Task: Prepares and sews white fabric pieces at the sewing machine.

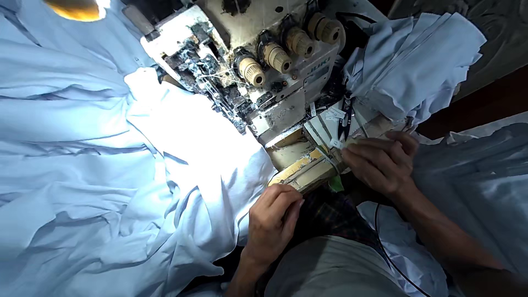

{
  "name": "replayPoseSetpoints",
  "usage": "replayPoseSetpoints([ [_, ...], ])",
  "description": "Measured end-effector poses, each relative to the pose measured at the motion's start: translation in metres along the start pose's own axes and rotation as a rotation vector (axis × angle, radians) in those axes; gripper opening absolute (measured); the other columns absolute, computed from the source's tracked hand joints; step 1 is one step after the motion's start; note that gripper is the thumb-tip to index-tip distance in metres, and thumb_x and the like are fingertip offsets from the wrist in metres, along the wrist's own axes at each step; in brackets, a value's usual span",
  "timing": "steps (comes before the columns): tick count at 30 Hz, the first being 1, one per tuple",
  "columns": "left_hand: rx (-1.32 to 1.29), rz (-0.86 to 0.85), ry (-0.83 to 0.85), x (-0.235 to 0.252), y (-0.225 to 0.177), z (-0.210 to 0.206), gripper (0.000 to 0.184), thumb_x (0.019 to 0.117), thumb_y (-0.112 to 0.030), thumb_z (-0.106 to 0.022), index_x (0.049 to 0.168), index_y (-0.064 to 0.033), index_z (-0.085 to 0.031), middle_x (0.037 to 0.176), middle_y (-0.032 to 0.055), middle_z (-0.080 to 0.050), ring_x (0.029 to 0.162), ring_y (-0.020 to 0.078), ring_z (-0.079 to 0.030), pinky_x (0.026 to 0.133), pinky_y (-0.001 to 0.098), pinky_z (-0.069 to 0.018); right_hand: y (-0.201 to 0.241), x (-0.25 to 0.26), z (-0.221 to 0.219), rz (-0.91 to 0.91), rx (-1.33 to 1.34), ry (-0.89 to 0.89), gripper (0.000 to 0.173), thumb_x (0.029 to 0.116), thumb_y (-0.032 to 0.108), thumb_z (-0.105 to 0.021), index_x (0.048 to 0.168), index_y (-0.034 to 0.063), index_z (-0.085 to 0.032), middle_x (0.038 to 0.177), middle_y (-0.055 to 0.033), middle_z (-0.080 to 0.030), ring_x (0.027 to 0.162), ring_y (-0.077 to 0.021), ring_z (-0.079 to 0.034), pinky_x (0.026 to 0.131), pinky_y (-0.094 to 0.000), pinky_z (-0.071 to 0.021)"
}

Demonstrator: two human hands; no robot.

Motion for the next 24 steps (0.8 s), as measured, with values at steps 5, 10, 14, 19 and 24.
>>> replayPoseSetpoints([
  [5,-0.431,0.202,0.002,0.022,0.012,0.0,0.015,0.0993,-0.008,-0.06,0.096,0.0002,-0.071,0.099,0.0028,-0.069,0.089,0.0041,-0.067,0.08,0.0209,-0.0586,0.031,0.013,0.018,0.129,0.082,0.012,0.008,0.1033,0.009,-0.057,0.102,0.0075,-0.064,0.1,-0.0056,-0.072,0.107,-0.0171,-0.064,0.114,-0.04,-0.0312],
  [10,-0.543,0.246,0.163,0.035,0.011,0.0,0.017,0.0994,-0.01,-0.06,0.102,-0.0008,-0.074,0.101,0.0013,-0.068,0.089,0.0047,-0.066,0.078,0.0208,-0.0583,0.053,0.02,0.014,0.269,0.167,0.008,0.013,0.1033,0.008,-0.056,0.1,0.0078,-0.068,0.101,-0.0036,-0.074,0.102,-0.0164,-0.065,0.104,-0.0348,-0.04],
  [14,-0.481,0.16,0.379,0.037,0.007,0.012,0.015,0.0962,-0.011,-0.066,0.087,-0.001,-0.071,0.082,-0.0021,-0.065,0.076,-0.0023,-0.06,0.07,0.0129,-0.0506,0.069,0.026,0.015,0.372,0.228,-0.003,0.016,0.1038,0.008,-0.054,0.1,0.0088,-0.07,0.105,-0.002,-0.075,0.103,-0.0151,-0.065,0.103,-0.033,-0.0399],
  [19,-0.368,0.084,0.365,0.037,0.0,0.04,0.017,0.0978,-0.013,-0.064,0.089,-0.001,-0.07,0.085,-0.0008,-0.066,0.082,-0.0005,-0.062,0.075,0.0151,-0.0523,0.071,0.041,0.005,0.265,0.315,-0.026,0.015,0.105,0.01,-0.053,0.108,0.0095,-0.068,0.11,-0.0031,-0.072,0.111,-0.0162,-0.062,0.11,-0.0369,-0.0352],
  [24,0.117,0.079,-0.107,0.052,-0.006,0.084,0.013,0.0953,-0.012,-0.065,0.093,-0.0009,-0.072,0.1,0.007,-0.071,0.099,0.0092,-0.063,0.09,0.0264,-0.0487,0.037,0.057,-0.065,-0.452,0.734,0.17,0.032,0.0974,0.019,-0.066,0.121,-0.0031,-0.063,0.127,-0.018,-0.067,0.12,-0.0247,-0.064,0.106,-0.0392,-0.0485],
])
Point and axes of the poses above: each hand's wrist, its own x-axis towards the middle knuckle, its own z-axis out of the back of the hand, y = z × x, the point moved 7 cm from there along x, towards the middle knuckle
